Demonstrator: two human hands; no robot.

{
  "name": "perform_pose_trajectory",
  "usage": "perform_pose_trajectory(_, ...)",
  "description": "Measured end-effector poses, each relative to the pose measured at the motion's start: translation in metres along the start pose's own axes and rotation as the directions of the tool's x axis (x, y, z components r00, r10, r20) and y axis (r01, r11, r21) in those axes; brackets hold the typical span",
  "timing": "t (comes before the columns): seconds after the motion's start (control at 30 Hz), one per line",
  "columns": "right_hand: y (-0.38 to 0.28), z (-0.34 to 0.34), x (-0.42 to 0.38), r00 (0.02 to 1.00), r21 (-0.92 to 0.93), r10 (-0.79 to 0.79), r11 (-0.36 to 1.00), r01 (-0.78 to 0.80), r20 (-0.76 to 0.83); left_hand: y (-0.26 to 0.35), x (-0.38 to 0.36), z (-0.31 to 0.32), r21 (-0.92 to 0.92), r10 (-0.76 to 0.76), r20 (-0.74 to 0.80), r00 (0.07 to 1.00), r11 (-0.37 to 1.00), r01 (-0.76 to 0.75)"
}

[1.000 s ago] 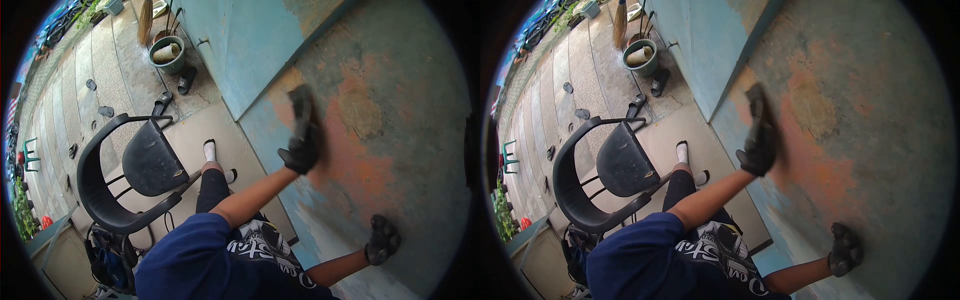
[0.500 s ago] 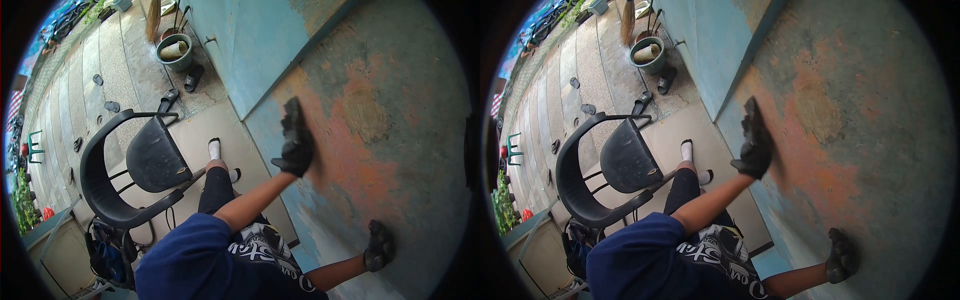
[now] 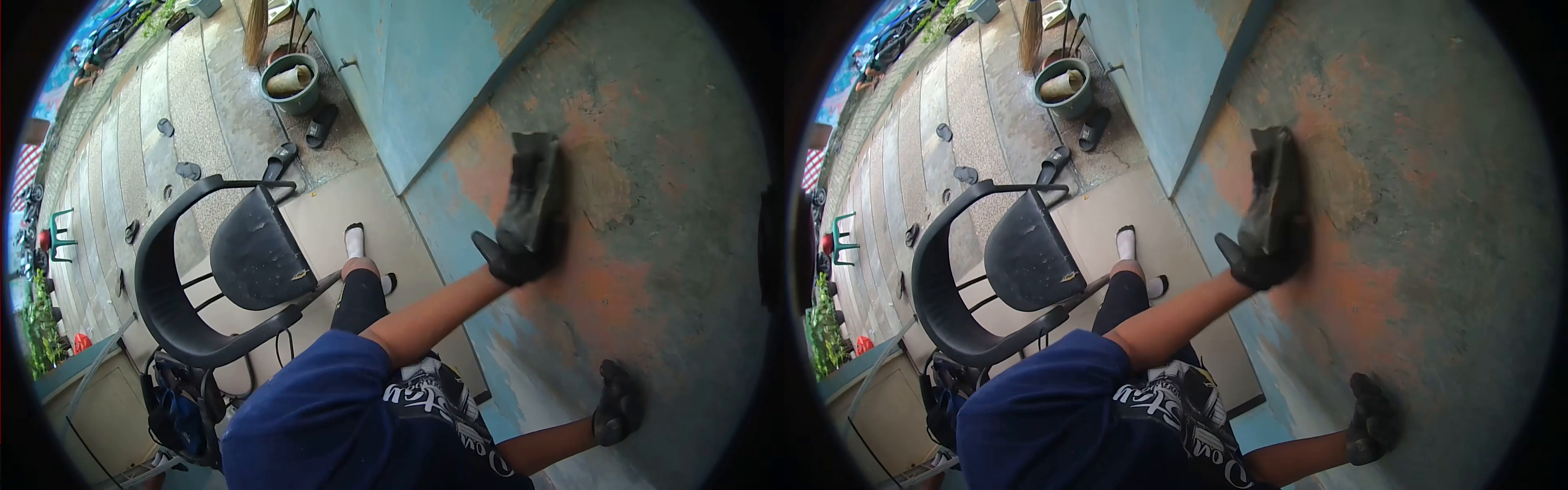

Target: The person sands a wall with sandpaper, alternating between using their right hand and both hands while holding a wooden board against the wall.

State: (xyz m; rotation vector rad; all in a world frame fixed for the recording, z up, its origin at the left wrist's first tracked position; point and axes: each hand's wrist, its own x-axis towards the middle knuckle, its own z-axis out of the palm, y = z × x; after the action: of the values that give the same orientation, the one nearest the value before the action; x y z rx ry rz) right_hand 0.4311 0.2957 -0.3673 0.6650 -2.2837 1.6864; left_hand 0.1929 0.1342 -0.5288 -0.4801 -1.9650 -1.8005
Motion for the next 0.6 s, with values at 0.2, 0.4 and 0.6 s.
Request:
perform_pose_trajectory(0.2, -0.004, 0.006, -0.001, 0.999, 0.0, 0.03, 1.0, -0.03, -0.032, -0.175, -0.098, -0.008, 0.065, -0.988, 0.039, 0.152, 0.154, 0.986)
perform_pose_trajectory(0.4, 0.001, -0.002, -0.001, 0.999, -0.003, 0.032, 0.999, -0.032, -0.007, -0.074, -0.091, 0.044, 0.953, -0.402, 0.157, 0.902, 0.301, -0.032)
perform_pose_trajectory(0.6, 0.001, 0.001, 0.008, 0.999, -0.018, 0.019, 1.0, -0.019, 0.038, -0.103, -0.093, 0.043, 0.036, -0.353, -0.223, 0.909, 0.928, 0.37)
